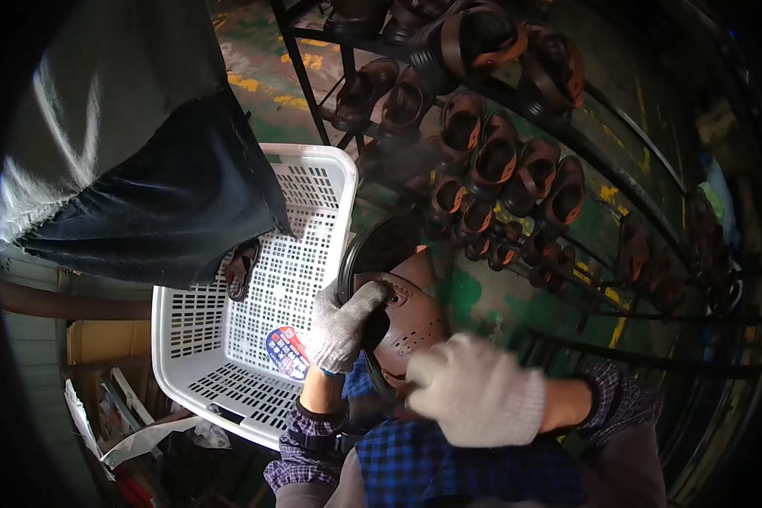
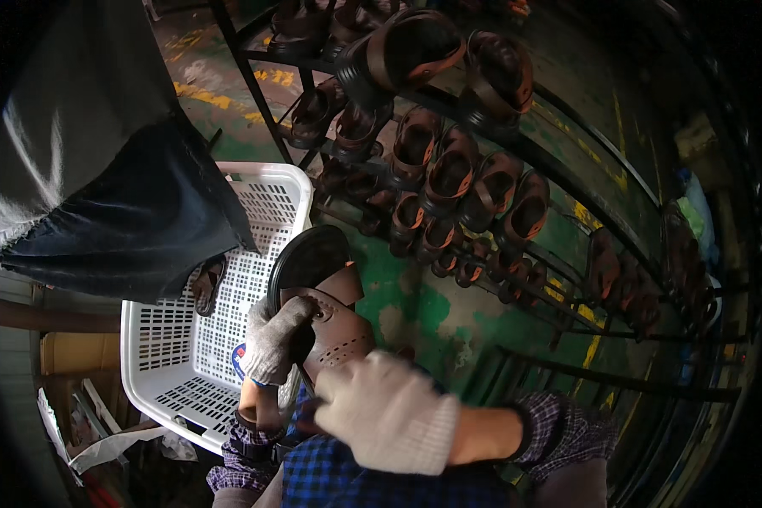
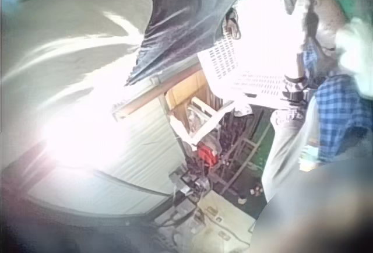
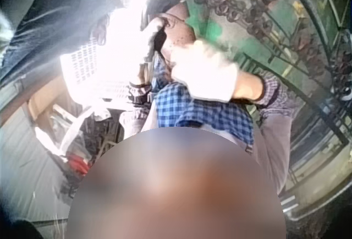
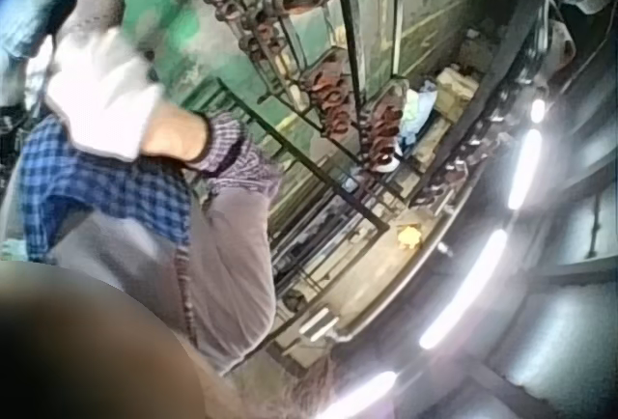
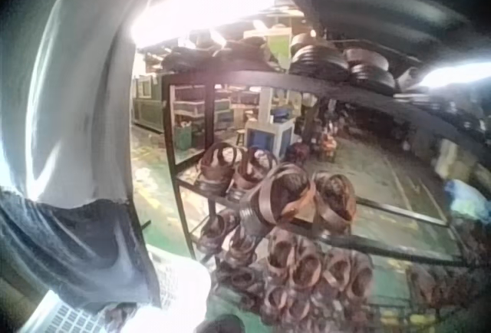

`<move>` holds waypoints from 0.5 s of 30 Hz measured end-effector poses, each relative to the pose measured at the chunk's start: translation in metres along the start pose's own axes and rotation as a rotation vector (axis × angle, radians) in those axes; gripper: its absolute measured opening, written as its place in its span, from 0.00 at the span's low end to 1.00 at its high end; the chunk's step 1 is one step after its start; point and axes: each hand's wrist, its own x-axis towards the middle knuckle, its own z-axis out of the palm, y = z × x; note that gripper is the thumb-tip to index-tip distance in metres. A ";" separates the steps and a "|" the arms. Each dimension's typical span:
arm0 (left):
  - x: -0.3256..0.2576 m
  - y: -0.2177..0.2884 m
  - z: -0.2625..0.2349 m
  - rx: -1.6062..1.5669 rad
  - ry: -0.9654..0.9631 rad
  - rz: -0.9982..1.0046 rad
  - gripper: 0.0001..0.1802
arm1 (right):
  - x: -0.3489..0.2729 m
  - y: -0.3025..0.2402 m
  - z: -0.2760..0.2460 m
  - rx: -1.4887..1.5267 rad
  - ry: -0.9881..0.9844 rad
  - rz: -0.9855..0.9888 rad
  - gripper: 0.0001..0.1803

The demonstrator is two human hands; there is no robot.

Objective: The worker is trimming excess material or threads from sandals using pliers and then placing them on a drying or storage rack in a factory setting.

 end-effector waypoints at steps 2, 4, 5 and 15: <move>0.004 -0.011 -0.011 -0.065 0.118 0.108 0.08 | 0.001 0.022 -0.026 0.107 0.123 0.315 0.08; 0.004 -0.008 -0.008 -0.193 0.090 0.249 0.11 | -0.018 0.049 -0.017 0.232 0.217 0.492 0.27; 0.012 -0.009 -0.009 -0.249 0.002 0.312 0.14 | -0.025 0.060 -0.004 0.300 0.209 0.528 0.35; 0.007 0.002 0.006 -0.535 -0.216 0.167 0.48 | -0.006 0.101 0.124 3.094 -0.361 -0.068 0.30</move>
